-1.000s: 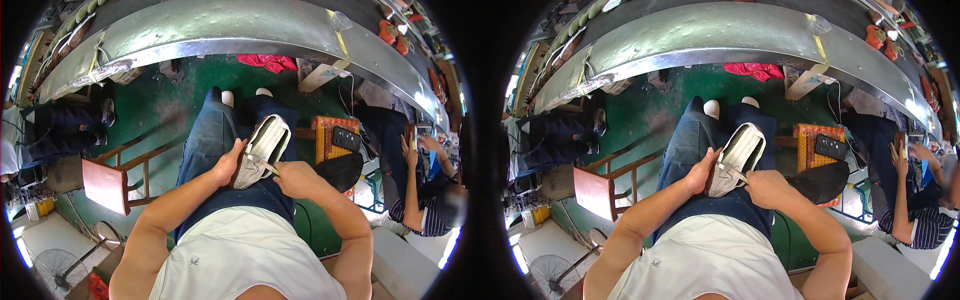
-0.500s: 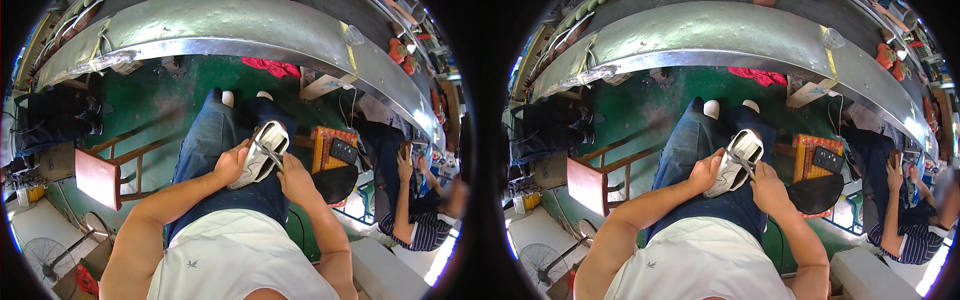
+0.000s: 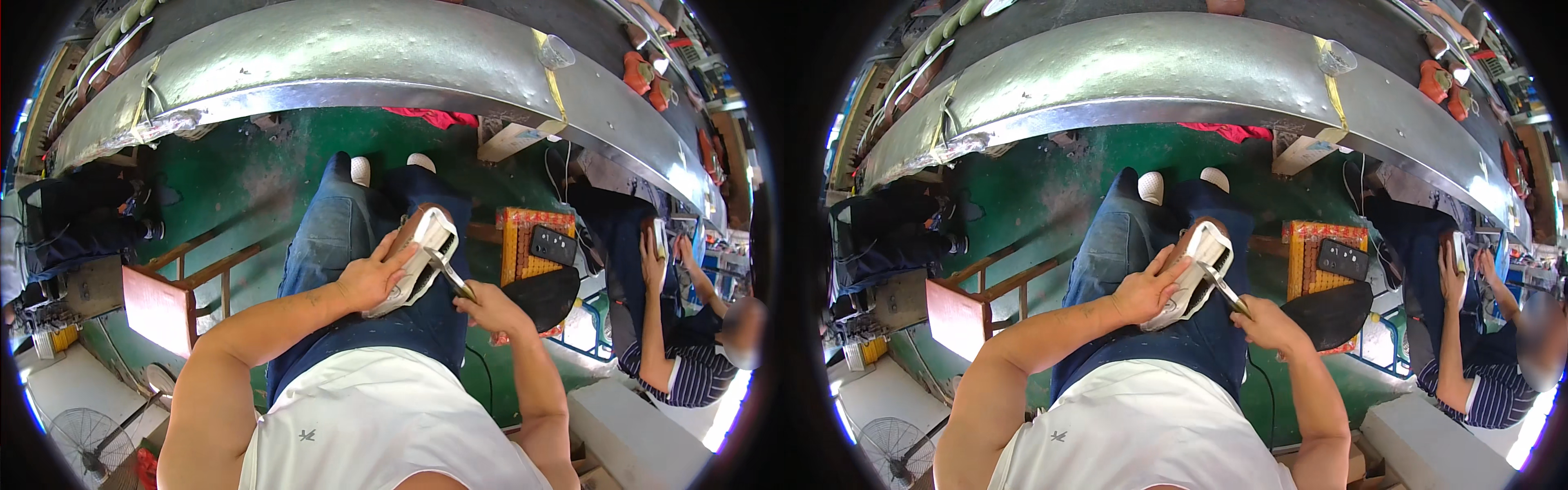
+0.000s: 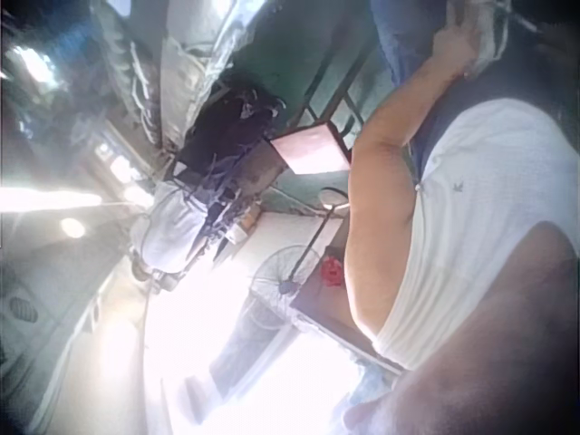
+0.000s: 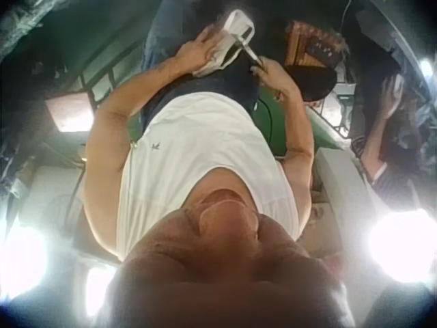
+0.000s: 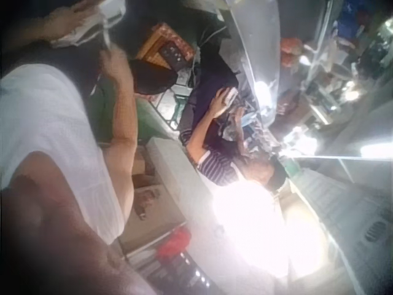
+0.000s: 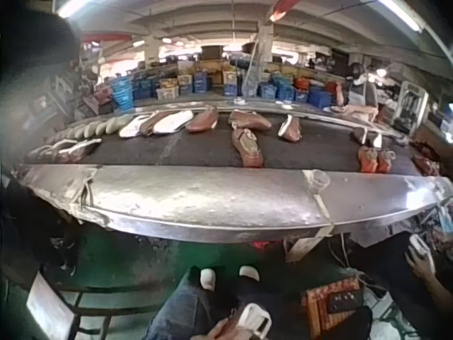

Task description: The recorder is using pliers to pull and secure shoe material onto shoe lasts on a factory assembly line.

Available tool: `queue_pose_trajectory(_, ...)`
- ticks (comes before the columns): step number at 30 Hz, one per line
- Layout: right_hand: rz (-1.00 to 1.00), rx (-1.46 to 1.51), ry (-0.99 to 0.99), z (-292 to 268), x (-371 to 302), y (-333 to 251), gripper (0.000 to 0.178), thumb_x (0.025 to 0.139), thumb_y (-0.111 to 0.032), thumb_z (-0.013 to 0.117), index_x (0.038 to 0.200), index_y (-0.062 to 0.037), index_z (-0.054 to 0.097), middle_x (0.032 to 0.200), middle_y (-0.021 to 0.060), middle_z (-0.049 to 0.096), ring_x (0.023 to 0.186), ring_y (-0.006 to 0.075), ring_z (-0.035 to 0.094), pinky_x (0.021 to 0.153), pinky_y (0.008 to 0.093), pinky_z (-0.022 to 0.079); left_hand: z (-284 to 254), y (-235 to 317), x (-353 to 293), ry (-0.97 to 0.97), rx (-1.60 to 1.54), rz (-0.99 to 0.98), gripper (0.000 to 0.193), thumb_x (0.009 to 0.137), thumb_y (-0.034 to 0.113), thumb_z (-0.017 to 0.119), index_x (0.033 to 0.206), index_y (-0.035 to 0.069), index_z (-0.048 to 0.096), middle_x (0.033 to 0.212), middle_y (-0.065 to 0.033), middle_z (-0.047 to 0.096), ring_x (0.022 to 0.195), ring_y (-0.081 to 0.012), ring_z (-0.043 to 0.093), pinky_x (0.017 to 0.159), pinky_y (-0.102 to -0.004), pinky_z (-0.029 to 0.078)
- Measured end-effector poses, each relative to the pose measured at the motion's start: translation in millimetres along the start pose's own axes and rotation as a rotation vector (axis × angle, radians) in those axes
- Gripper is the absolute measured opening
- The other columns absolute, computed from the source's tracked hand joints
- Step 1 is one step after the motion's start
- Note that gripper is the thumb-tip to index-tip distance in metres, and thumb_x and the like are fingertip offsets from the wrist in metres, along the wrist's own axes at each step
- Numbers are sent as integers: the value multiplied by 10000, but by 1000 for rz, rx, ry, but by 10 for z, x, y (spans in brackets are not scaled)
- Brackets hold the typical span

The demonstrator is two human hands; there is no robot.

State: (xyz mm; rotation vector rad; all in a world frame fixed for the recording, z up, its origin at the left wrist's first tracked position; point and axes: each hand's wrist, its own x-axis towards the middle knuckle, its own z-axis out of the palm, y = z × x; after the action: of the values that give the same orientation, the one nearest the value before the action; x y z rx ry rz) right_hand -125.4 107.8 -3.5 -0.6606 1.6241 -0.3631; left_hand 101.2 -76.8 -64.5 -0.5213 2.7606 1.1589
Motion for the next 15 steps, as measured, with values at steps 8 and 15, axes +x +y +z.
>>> queue_pose_trajectory(8, -419, -404, 524, 219, 375, -166, 359, 1032, -317, 514, 1139, 19, 585, 981, 266, 679, 949, 470, 654, 827, 516, 519, -210, 128, 112, -182, 65, -71, 620, 1049, 393, 465, 1617, 319, 231, 1605, -316, 237, 959, -493, 691, 847, -493, 587)
queue_pose_trajectory(15, -382, -458, 454, 209, 416, -129, 384, 1051, -354, 466, 1091, 12, 577, 957, 257, 686, 886, 474, 660, 785, 540, 517, 408, -282, -338, 111, -524, -358, 668, 1036, 395, 489, 1596, 97, 279, 1500, -312, 449, 1266, -480, 558, 1076, -458, 448)
